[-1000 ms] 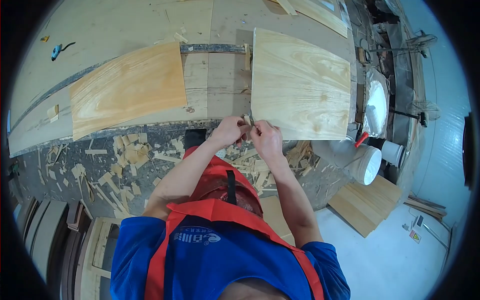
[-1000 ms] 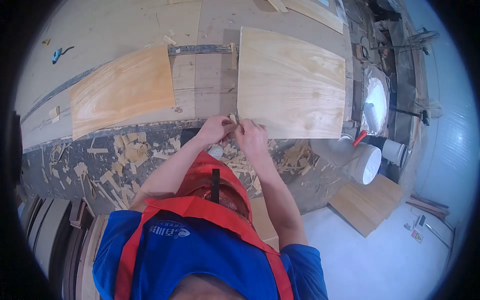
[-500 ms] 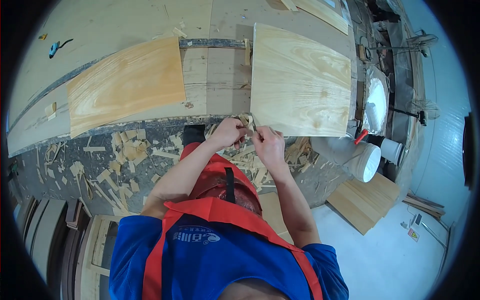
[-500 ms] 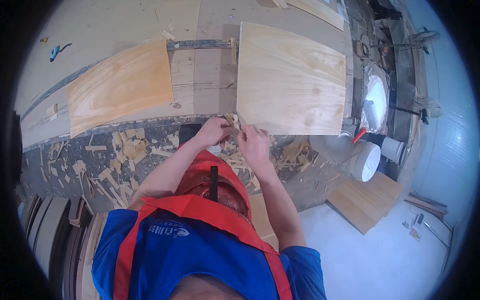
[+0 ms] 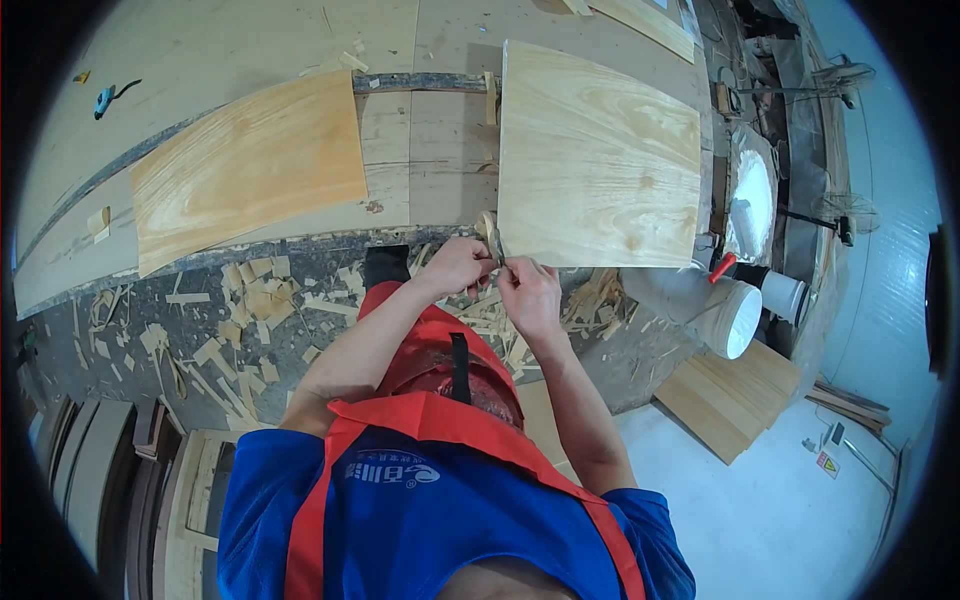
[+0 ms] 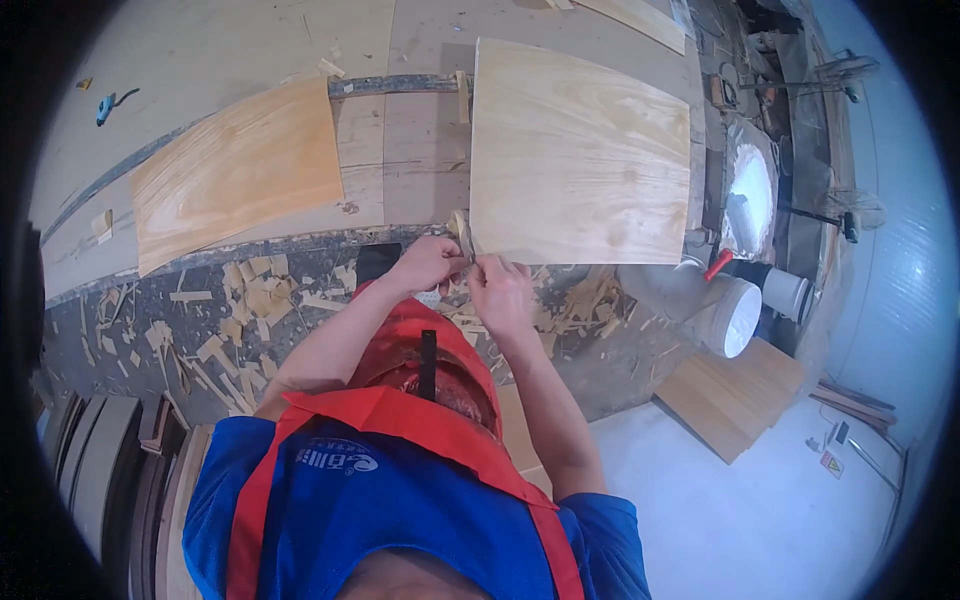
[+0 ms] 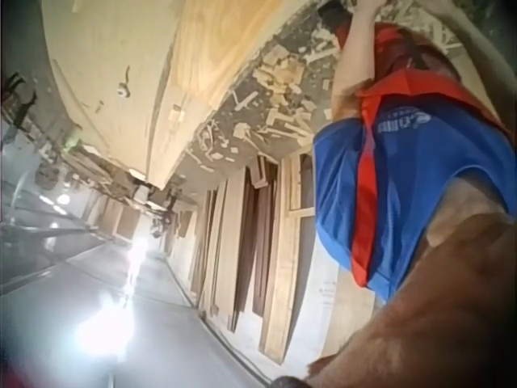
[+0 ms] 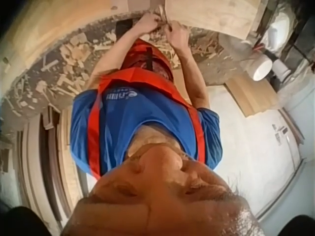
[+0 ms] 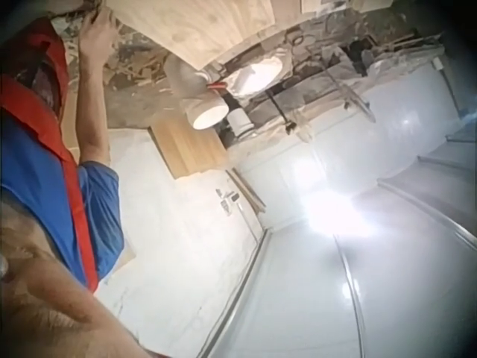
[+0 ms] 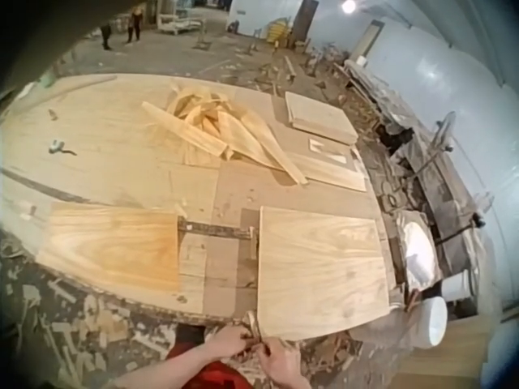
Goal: Measuring and marking wooden panels with a ruler and pencil, then applying a white coating with a paint roller.
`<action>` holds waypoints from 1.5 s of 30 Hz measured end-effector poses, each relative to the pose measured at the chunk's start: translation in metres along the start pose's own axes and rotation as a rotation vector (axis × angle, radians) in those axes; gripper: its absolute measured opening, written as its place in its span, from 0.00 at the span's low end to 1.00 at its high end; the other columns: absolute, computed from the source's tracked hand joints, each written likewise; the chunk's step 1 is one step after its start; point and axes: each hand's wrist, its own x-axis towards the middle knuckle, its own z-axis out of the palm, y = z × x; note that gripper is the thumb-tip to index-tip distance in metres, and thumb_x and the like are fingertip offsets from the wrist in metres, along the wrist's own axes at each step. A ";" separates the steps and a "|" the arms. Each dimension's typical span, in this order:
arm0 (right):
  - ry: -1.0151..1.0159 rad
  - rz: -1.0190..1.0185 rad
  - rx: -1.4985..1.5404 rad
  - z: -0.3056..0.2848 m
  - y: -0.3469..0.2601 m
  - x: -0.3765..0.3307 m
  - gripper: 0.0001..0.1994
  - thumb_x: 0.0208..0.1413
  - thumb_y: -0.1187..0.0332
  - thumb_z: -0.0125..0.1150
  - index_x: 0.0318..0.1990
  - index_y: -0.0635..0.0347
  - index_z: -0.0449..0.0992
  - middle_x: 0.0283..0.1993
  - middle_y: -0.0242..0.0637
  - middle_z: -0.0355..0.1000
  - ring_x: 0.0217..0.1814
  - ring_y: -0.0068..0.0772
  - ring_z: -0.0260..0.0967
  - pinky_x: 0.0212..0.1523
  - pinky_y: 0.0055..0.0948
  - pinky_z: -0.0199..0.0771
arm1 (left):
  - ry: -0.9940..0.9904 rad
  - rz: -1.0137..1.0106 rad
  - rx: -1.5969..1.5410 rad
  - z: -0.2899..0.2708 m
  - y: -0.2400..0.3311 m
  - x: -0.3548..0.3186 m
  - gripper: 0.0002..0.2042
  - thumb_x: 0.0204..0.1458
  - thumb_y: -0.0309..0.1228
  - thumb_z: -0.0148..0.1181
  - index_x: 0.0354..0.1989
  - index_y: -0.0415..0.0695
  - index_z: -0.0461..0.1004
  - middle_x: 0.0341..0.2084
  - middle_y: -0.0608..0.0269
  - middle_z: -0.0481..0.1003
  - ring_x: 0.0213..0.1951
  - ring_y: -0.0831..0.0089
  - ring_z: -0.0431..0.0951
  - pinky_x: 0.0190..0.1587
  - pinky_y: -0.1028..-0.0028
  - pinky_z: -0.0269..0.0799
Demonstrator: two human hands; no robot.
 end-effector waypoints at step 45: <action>-0.396 0.581 0.191 -0.007 0.101 -0.157 0.17 0.57 0.65 0.63 0.48 0.67 0.79 0.32 0.47 0.81 0.36 0.41 0.82 0.39 0.37 0.79 | 0.651 0.417 0.429 -0.070 -0.007 -0.044 0.14 0.61 0.38 0.61 0.38 0.37 0.78 0.22 0.56 0.76 0.22 0.72 0.75 0.27 0.69 0.71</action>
